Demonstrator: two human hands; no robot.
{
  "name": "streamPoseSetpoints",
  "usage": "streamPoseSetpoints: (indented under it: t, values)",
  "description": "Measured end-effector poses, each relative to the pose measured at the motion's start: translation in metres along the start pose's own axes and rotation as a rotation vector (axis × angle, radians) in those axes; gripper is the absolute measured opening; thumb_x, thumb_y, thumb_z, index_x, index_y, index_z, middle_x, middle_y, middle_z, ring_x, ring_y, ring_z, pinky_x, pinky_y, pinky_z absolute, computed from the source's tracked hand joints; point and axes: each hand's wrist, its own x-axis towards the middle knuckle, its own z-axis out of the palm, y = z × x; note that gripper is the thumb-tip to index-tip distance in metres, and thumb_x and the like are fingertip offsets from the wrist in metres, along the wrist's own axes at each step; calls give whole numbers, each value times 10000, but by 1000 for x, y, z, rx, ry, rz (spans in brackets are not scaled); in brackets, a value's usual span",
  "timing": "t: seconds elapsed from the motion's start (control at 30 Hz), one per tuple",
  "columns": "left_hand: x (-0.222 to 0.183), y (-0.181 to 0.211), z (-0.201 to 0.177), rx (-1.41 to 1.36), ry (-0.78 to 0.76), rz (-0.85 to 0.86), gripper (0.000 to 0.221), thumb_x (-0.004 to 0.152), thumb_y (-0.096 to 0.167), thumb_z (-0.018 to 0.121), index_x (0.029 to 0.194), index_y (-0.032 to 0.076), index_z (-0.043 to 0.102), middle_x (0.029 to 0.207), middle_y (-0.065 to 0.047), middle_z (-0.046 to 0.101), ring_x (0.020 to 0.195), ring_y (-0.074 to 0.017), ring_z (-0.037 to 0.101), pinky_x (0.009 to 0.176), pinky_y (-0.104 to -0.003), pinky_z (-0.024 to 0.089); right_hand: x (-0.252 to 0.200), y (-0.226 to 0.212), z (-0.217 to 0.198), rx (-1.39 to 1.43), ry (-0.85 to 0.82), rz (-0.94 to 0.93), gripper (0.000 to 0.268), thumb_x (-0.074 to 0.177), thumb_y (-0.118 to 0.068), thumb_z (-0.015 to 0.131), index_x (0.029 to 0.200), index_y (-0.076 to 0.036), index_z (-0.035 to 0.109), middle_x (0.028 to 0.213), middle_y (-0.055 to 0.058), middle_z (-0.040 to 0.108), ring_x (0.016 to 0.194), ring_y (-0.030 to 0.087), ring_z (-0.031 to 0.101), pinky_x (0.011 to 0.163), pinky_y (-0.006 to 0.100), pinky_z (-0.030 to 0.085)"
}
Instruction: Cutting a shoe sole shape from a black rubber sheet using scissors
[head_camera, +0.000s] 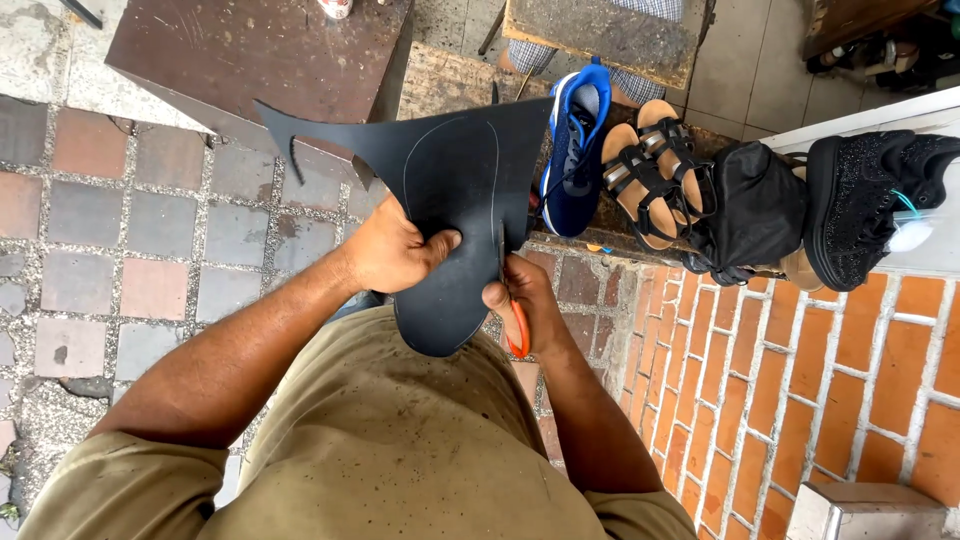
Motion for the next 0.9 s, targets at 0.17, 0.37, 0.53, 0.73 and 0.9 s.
streamPoseSetpoints:
  t: [0.17,0.37,0.53,0.73,0.9]
  values:
    - [6,-52,2,-88,-28,116,308,845,94,754,1150,62,720,1094,-215,738,1127,-397,677,935,-526,532,-17,61,-6,132,126,47,297,938,-281,775,792,-66,631,554,47,524,454,110,545,433,221,493]
    - [12,-96,16,-120,-62,153,326,846,32,724,1170,2,703,1113,-278,717,1135,-459,648,944,-597,504,8,-12,14,98,-7,-35,312,983,-353,706,876,-65,653,678,38,556,603,118,515,544,263,494]
    - [14,-105,17,-132,-96,189,339,862,48,719,1201,38,705,1135,-227,731,1140,-410,664,950,-563,515,-5,37,1,92,55,-20,266,985,-277,700,857,-50,649,634,61,549,553,128,533,517,252,487]
    - [24,-132,18,-171,-157,328,373,866,-10,705,1235,50,708,1155,-204,735,1150,-357,660,953,-529,519,12,5,8,41,56,-34,284,939,-299,748,809,-70,640,586,32,501,509,108,515,461,224,470]
    - [26,-131,15,-194,-212,370,373,873,-22,696,1243,27,703,1178,-218,729,1156,-342,649,954,-537,514,11,27,-3,37,36,-90,315,968,-303,728,781,-68,634,621,7,486,586,91,463,495,215,399]
